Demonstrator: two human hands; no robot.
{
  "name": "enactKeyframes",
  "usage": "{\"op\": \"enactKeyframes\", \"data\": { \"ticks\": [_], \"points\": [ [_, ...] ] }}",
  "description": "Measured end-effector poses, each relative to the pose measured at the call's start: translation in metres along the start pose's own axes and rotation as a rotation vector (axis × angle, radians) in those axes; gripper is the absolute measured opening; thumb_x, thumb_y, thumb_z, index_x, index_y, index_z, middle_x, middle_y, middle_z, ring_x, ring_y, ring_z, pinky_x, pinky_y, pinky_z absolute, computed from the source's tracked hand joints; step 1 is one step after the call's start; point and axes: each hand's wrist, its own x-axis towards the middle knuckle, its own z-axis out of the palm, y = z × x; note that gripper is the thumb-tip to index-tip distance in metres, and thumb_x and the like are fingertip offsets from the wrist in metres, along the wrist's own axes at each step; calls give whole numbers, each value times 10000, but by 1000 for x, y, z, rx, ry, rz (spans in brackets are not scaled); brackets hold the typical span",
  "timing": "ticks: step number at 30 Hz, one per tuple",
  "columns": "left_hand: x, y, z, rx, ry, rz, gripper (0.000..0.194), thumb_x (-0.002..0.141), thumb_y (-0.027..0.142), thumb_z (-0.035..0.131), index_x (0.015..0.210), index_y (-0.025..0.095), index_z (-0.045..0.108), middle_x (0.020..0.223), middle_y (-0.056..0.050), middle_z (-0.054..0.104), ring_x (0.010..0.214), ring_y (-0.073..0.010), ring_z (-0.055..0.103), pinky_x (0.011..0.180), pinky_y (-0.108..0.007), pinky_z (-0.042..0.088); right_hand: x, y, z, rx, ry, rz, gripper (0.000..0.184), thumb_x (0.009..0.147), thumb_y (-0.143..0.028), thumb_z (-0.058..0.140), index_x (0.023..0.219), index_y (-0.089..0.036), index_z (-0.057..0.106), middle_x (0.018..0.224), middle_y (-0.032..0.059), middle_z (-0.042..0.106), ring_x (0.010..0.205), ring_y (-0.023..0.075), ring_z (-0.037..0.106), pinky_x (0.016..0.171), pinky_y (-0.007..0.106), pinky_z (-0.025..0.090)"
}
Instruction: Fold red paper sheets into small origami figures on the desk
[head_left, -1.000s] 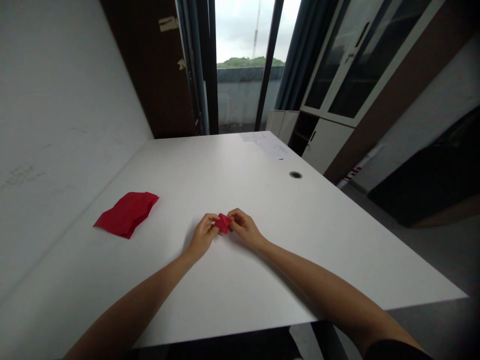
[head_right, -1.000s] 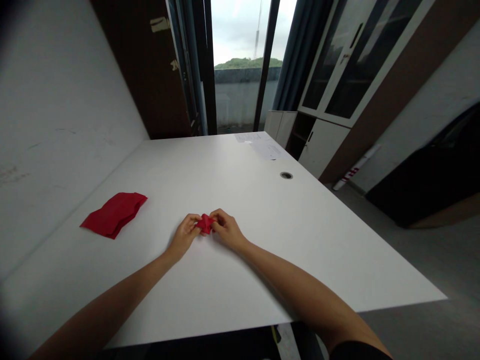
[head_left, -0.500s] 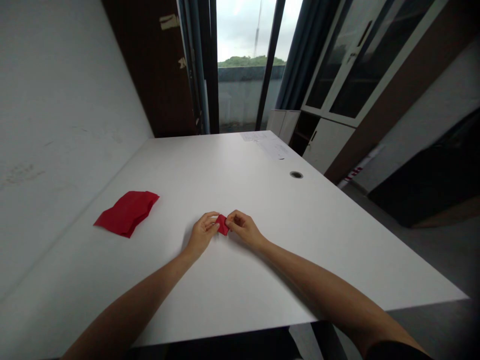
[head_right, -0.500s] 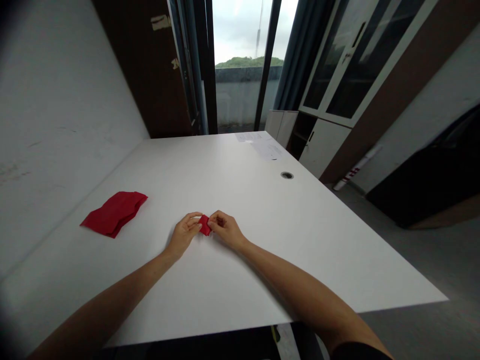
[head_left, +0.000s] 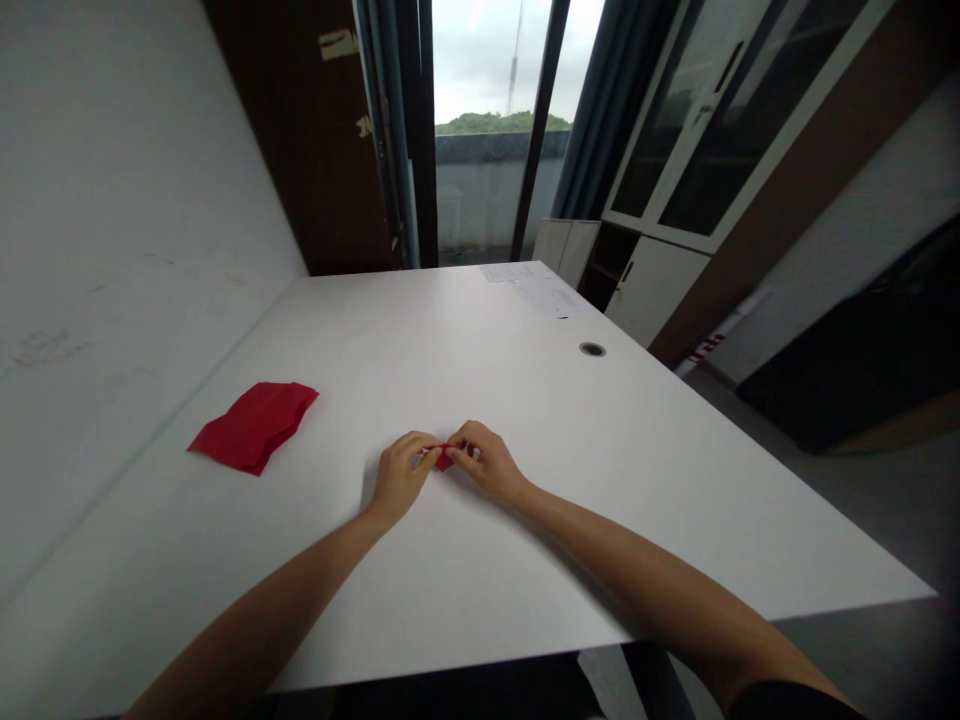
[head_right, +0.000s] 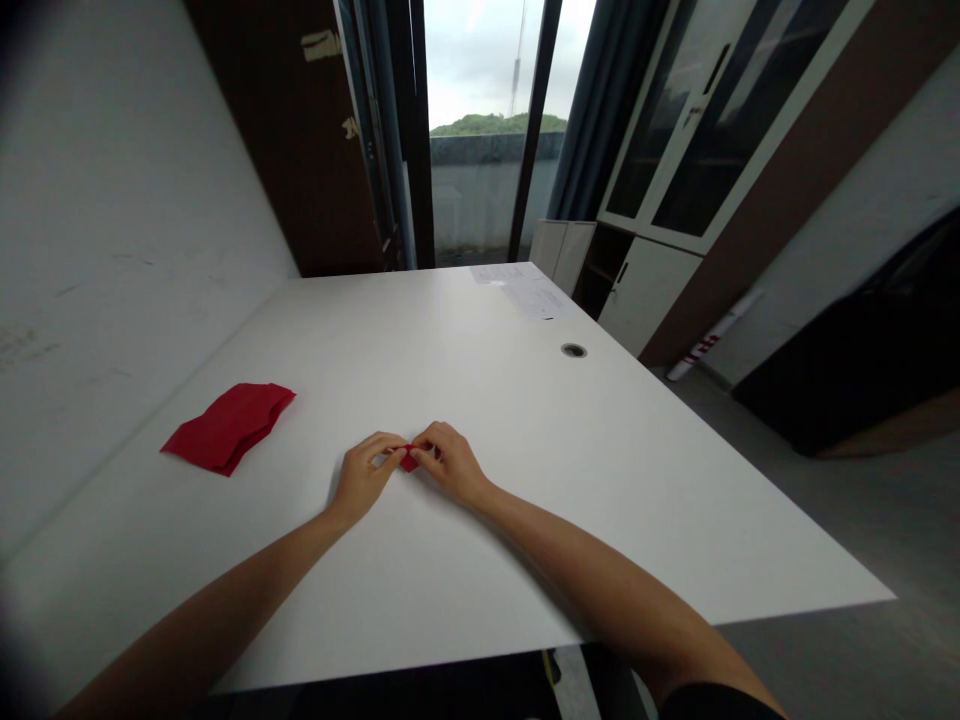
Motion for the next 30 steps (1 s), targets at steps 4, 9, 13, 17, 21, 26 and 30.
{"op": "enactKeyframes", "data": {
  "ticks": [4,9,13,17,21,26,30],
  "points": [
    [2,-4,-1,21,19,28,119,906,281,622,917,233,730,931,-41,648,878,-168,601,776,-286,477,1,0,-1,-17,4,-41,87,919,-226,637,844,-189,662,792,22,583,751,151,505,698,283,405],
    [2,-4,1,-35,1,26,86,886,218,620,902,205,703,874,-28,614,756,-136,559,691,-263,455,0,-2,-3,18,-31,-14,76,904,-196,617,837,-179,648,771,11,569,704,136,491,653,266,383],
    [2,-2,1,-15,-11,34,84,837,120,607,808,187,647,821,-9,599,737,-130,541,683,-259,433,-1,-2,-3,58,-48,10,92,869,-141,573,787,-170,605,723,-11,541,647,117,466,602,241,360],
    [3,0,-1,15,-9,38,115,811,82,602,764,186,618,787,3,587,723,-128,525,677,-259,419,0,-1,-5,64,-66,7,83,868,-139,560,796,-169,589,722,-18,544,635,107,461,590,228,355],
    [3,3,-2,14,-3,50,98,832,109,599,781,188,630,804,-6,586,732,-131,526,678,-259,424,0,-1,-4,16,-59,-1,24,873,-161,597,883,-177,612,764,-16,565,654,106,474,612,226,367],
    [2,7,-3,36,-21,60,94,840,125,590,814,194,648,837,-19,596,760,-143,536,705,-273,433,-2,-1,-2,-40,-65,-47,31,892,-177,597,866,-181,613,769,-8,566,676,114,487,640,236,372],
    [3,5,-2,46,-1,59,101,789,103,593,767,196,625,823,-23,586,787,-164,535,728,-288,427,-1,-1,-3,-65,-102,-72,50,899,-200,585,857,-184,605,775,7,567,704,134,498,655,251,381]
  ]
}}
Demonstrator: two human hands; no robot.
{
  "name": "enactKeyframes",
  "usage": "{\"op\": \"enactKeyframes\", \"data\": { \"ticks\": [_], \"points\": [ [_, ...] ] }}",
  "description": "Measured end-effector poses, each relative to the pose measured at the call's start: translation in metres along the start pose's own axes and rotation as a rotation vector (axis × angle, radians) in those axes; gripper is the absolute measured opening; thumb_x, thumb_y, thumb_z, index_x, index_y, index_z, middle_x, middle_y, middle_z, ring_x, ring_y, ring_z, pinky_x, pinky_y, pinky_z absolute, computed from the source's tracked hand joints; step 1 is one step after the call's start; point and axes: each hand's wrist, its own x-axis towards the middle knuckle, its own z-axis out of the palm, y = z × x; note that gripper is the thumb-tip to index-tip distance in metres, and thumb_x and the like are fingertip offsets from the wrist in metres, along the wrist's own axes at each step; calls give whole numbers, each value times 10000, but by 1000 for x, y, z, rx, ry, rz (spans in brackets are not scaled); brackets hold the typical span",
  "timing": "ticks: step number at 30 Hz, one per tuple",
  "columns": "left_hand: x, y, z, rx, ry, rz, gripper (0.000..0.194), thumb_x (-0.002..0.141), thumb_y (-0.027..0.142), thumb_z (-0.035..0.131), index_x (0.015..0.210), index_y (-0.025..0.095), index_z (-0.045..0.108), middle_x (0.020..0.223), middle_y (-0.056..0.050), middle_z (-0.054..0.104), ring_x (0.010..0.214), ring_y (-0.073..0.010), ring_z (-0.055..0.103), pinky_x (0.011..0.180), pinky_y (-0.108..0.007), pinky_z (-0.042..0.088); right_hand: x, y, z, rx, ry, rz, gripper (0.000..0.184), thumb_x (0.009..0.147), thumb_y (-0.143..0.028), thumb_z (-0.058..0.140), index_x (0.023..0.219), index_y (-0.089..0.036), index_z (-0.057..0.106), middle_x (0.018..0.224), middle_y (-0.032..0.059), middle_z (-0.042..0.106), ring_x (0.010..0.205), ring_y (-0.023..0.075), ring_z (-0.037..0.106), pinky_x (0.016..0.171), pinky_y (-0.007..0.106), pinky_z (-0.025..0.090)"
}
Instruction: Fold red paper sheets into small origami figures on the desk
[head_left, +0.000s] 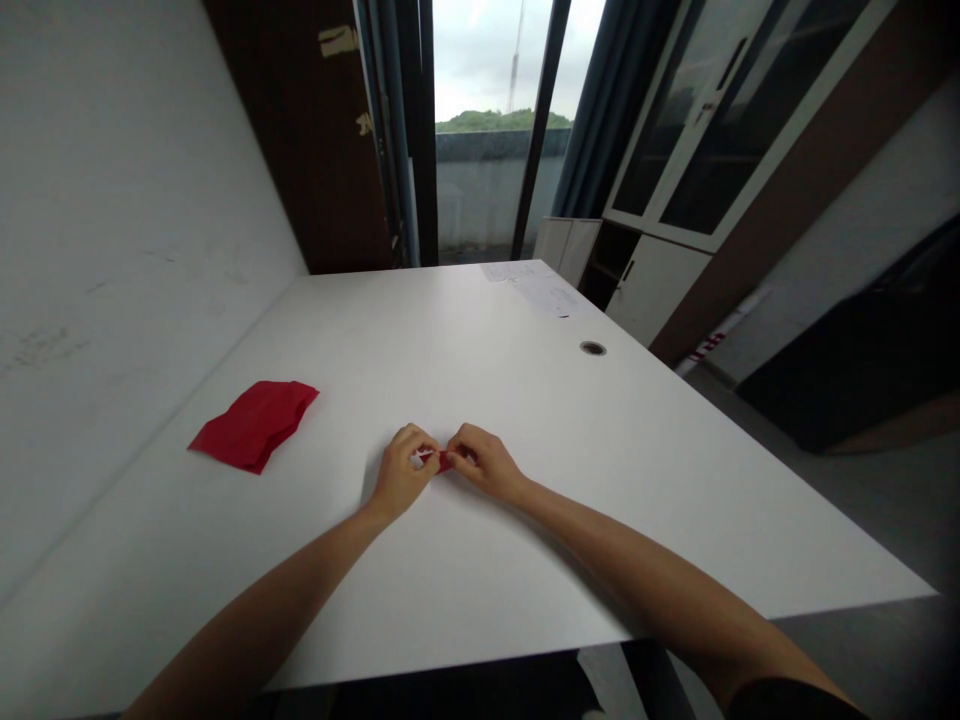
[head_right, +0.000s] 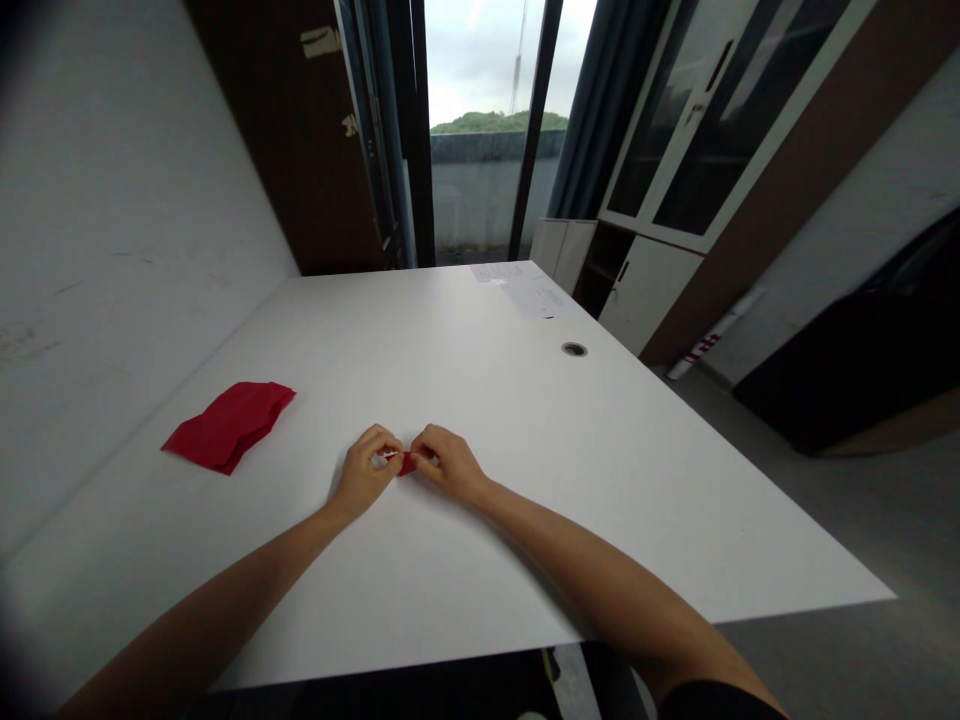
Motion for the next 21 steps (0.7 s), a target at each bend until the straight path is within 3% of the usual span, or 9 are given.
{"op": "enactKeyframes", "data": {
  "ticks": [6,10,15,21],
  "points": [
    [2,-14,4,-123,55,-87,90,769,107,549,742,190,572,791,-6,559,755,-149,515,711,-268,409,0,0,-2,13,0,11,35,884,-176,556,853,-186,569,783,10,562,698,135,494,642,251,385],
    [2,-28,9,-288,115,-222,33,822,187,531,807,187,560,808,0,551,756,-140,519,711,-253,414,0,-1,-3,23,62,30,48,864,-149,524,838,-187,538,776,6,551,674,129,483,624,245,386],
    [3,-39,12,-492,188,-386,141,876,310,536,935,183,543,817,5,541,744,-132,516,700,-240,425,-1,0,-6,43,114,59,51,844,-144,502,844,-190,524,798,17,572,700,140,517,624,247,406],
    [3,-35,13,-612,202,-392,181,911,347,521,973,178,544,947,-40,612,854,-141,585,801,-269,482,-4,0,-4,8,23,-28,122,819,-115,512,906,-199,525,965,49,633,800,159,566,702,264,453]
  ]
}}
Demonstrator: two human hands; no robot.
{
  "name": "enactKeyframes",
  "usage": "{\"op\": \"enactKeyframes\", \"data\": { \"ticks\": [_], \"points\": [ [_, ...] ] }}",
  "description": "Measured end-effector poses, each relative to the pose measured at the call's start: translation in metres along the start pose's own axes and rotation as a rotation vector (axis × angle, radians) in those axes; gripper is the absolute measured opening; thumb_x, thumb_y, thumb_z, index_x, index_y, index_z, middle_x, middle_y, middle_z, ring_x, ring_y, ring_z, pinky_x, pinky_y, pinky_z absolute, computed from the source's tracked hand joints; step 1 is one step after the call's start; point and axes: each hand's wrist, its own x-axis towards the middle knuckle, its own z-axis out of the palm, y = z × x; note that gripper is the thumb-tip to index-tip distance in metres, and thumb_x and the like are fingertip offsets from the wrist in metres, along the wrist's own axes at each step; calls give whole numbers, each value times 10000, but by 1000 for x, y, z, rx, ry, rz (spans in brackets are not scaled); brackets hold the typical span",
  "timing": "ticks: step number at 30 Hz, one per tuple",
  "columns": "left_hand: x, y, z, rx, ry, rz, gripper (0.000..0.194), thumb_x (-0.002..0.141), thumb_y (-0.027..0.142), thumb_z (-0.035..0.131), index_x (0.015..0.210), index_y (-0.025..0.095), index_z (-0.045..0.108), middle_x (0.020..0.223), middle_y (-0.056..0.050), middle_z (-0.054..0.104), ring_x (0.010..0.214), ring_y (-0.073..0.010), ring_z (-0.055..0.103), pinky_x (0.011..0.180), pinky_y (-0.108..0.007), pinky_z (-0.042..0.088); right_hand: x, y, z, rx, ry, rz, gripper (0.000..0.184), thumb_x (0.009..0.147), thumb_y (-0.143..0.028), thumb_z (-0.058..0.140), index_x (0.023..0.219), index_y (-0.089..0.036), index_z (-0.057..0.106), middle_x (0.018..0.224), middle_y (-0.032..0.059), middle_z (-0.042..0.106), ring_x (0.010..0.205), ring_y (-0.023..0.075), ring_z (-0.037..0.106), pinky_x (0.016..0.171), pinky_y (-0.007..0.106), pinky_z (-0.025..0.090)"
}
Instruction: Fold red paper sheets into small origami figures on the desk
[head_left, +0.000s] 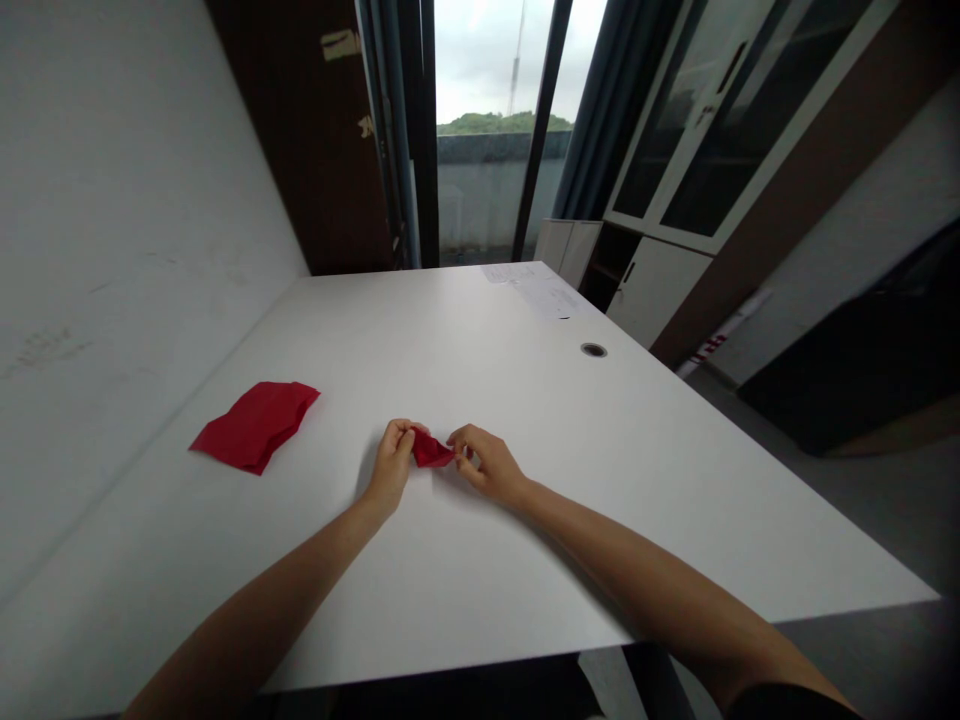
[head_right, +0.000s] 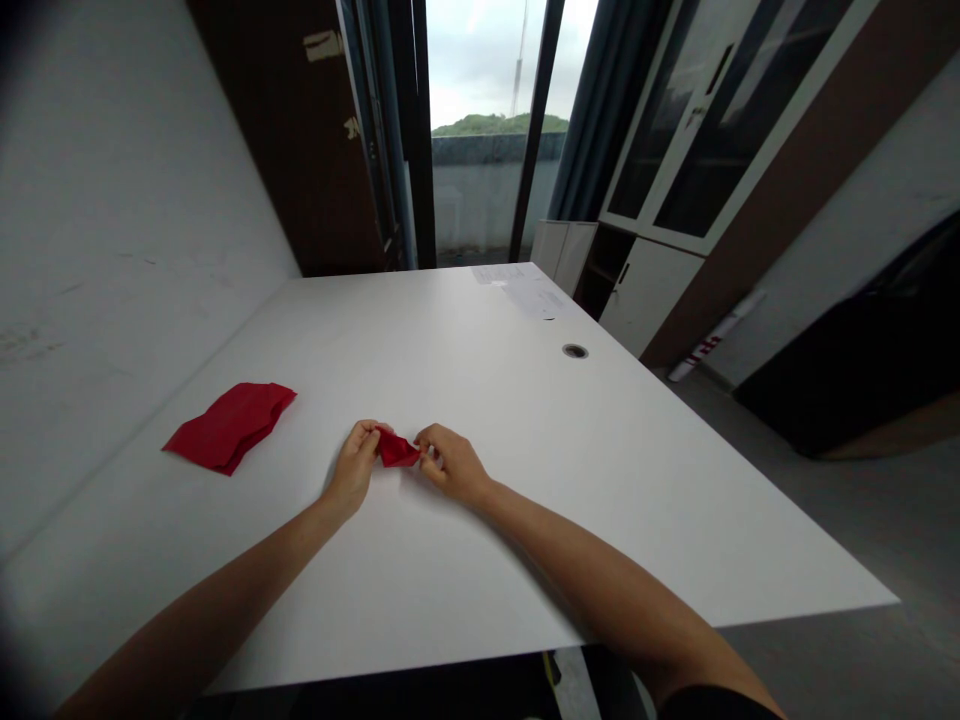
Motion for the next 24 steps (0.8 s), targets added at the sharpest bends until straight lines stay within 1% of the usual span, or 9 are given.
{"op": "enactKeyframes", "data": {
  "ticks": [2,5,7,10,11,14,17,21,24],
  "points": [
    [-3,4,3,-6,-30,18,176,926,357,517,972,188,526,976,-49,634,900,-150,606,851,-292,492,-1,-1,2,-32,-44,-24,160,830,-128,528,973,-199,542,969,50,636,806,162,571,722,269,458],
    [-7,8,6,10,-75,29,194,929,384,530,973,196,511,991,-60,650,922,-162,625,872,-319,508,-2,-2,4,-77,-111,-23,316,846,-175,582,1157,-203,538,992,55,639,800,164,574,729,273,459],
    [-9,10,7,16,-94,27,222,924,410,541,972,196,508,992,-68,655,922,-169,632,867,-329,518,-1,-3,4,-112,-141,-45,335,865,-215,608,1193,-207,545,994,59,635,806,169,574,743,279,454],
    [-8,9,7,4,-84,21,247,921,434,546,972,200,486,1002,-74,667,927,-172,641,868,-331,518,0,-4,5,-152,-167,-68,158,932,-286,580,1069,-211,609,937,56,619,792,165,568,736,271,441],
    [-8,9,6,-4,-79,18,250,924,437,543,974,202,475,1011,-75,673,931,-172,644,871,-331,515,0,-4,5,-152,-169,-67,138,948,-313,571,1027,-210,619,929,57,616,785,162,568,728,266,439],
    [-6,7,4,-60,-75,-4,253,933,439,533,991,210,444,1041,-81,688,945,-176,657,871,-339,511,0,-3,6,-132,-165,-63,164,967,-357,558,955,-206,622,938,58,617,776,153,569,716,257,437],
    [-5,6,4,-158,-68,-49,273,929,446,536,1029,221,418,1064,-90,697,957,-187,671,878,-371,514,-1,0,8,-127,-147,-38,179,982,-331,528,895,-199,612,899,47,619,734,141,556,695,251,428],
    [-3,3,2,-286,-54,-97,341,900,475,570,1049,239,374,1083,-103,704,1009,-219,682,924,-449,504,-2,4,9,-125,-59,38,163,967,-295,526,862,-191,594,827,27,613,655,126,526,639,245,406],
    [-3,1,1,-342,-62,-137,355,881,468,595,1030,241,365,1070,-110,711,1035,-238,681,937,-481,498,-1,6,9,-81,20,112,142,945,-289,545,848,-190,577,793,16,616,629,123,519,614,245,400]
  ]
}}
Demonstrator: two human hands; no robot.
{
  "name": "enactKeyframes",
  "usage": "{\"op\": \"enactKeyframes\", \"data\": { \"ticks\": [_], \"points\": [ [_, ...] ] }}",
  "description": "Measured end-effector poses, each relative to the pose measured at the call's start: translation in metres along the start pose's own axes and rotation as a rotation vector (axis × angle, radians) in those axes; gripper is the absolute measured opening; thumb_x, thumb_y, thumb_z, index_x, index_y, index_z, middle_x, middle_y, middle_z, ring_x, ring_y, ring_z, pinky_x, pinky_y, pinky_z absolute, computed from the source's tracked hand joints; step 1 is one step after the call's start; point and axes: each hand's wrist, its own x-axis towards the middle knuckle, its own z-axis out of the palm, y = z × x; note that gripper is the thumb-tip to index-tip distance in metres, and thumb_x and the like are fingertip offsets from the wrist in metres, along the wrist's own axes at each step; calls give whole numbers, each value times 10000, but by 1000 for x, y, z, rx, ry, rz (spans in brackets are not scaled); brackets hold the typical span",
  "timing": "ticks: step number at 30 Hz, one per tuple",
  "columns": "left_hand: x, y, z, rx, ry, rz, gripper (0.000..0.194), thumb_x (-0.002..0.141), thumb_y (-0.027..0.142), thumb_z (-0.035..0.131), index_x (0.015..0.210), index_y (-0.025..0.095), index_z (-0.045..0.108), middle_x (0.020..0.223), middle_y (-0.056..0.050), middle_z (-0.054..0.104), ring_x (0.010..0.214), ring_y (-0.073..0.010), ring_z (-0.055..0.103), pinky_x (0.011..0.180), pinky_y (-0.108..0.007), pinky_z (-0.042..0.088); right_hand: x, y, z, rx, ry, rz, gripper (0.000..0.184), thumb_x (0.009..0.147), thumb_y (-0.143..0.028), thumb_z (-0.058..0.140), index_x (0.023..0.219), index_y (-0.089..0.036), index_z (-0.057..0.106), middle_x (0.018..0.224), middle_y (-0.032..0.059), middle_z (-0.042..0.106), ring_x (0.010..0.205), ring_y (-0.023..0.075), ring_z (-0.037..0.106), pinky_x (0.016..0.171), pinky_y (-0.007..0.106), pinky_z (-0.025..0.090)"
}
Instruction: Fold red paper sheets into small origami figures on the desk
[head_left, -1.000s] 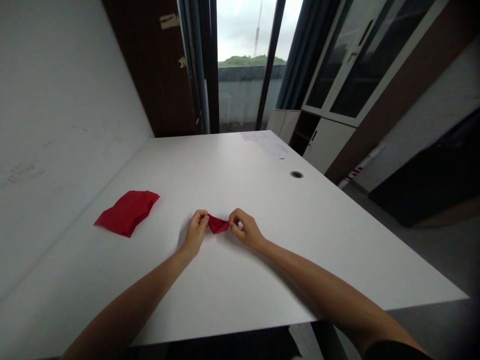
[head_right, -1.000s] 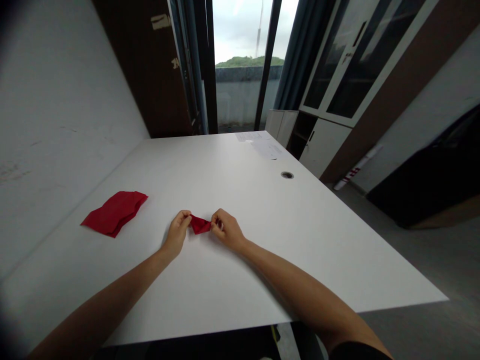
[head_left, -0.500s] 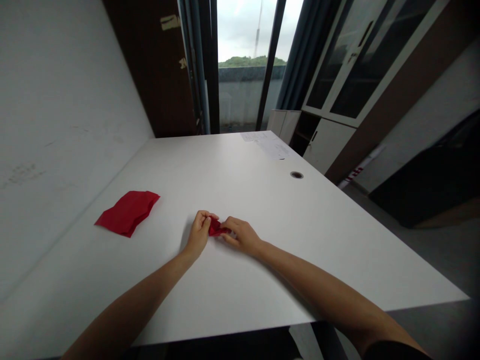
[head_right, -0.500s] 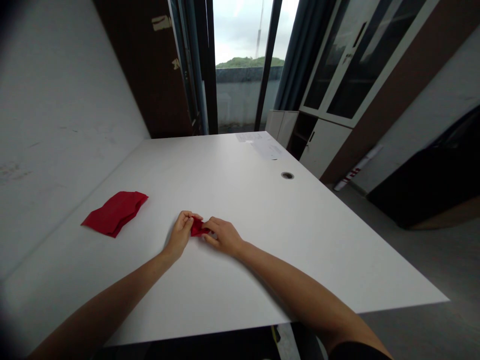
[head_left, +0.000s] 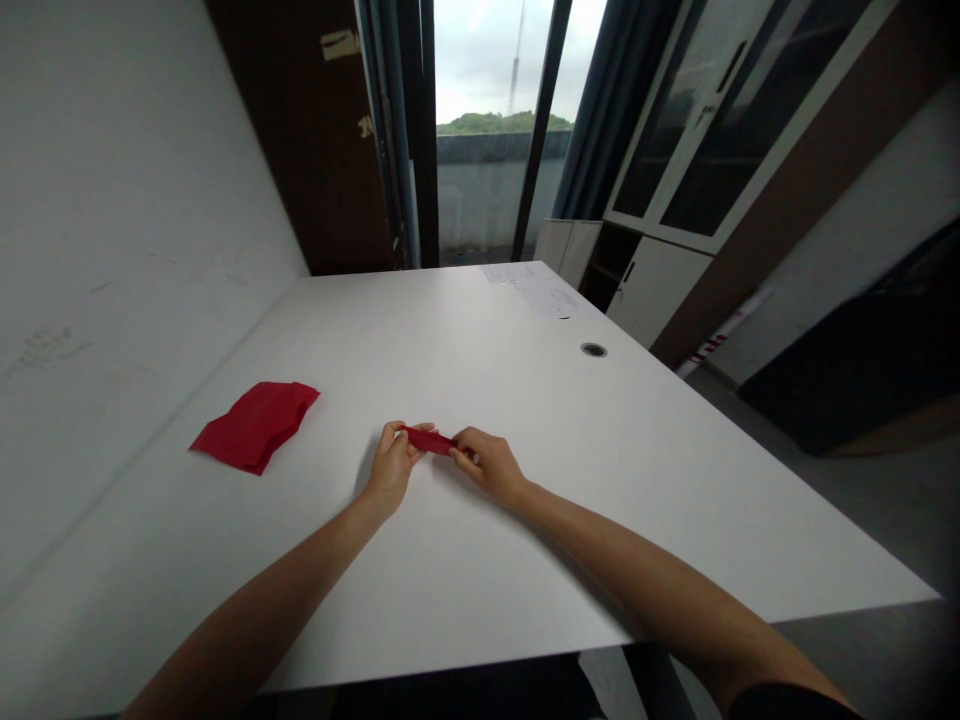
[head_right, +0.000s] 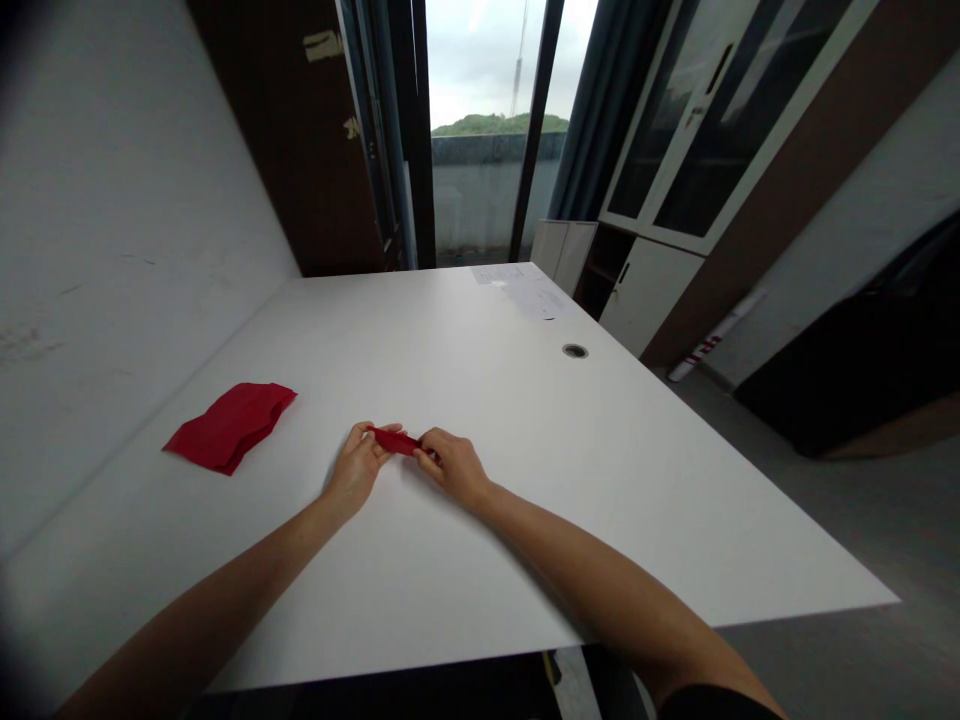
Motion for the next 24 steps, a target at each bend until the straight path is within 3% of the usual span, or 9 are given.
{"op": "enactKeyframes", "data": {
  "ticks": [4,11,16,19,22,24],
  "points": [
    [-1,2,1,-44,3,-37,318,876,416,602,1012,234,379,1015,-101,720,1015,-235,687,946,-480,498,2,2,1,89,76,86,166,924,-299,570,801,-192,539,748,4,619,623,131,512,590,246,393],
    [-2,8,4,29,-36,-12,247,882,361,589,1002,225,421,988,-70,709,973,-206,677,928,-432,501,2,6,-1,104,103,91,154,926,-305,561,823,-193,532,745,2,605,643,139,511,596,257,382],
    [2,5,-2,422,-74,86,209,812,307,672,958,182,590,959,-45,669,905,-169,630,871,-308,483,3,8,-3,126,107,106,136,923,-294,573,846,-195,523,765,2,619,646,139,531,594,256,391],
    [4,7,-6,604,-64,147,154,815,276,658,936,183,636,909,-25,658,848,-157,607,796,-273,466,4,7,-5,123,83,100,77,929,-245,563,989,-199,550,813,5,636,673,141,553,636,264,425],
    [1,14,-5,784,-79,234,113,847,266,636,931,193,659,896,-14,670,829,-153,600,790,-271,456,6,6,-7,38,-1,51,274,919,-194,581,1191,-219,552,912,26,656,757,152,573,717,279,449],
    [-4,19,-1,897,-119,292,96,869,267,627,923,199,669,898,-11,682,828,-151,605,799,-273,457,6,5,-7,-76,-61,-6,231,909,-206,622,1139,-222,607,907,34,650,818,167,566,757,288,439]
  ]
}}
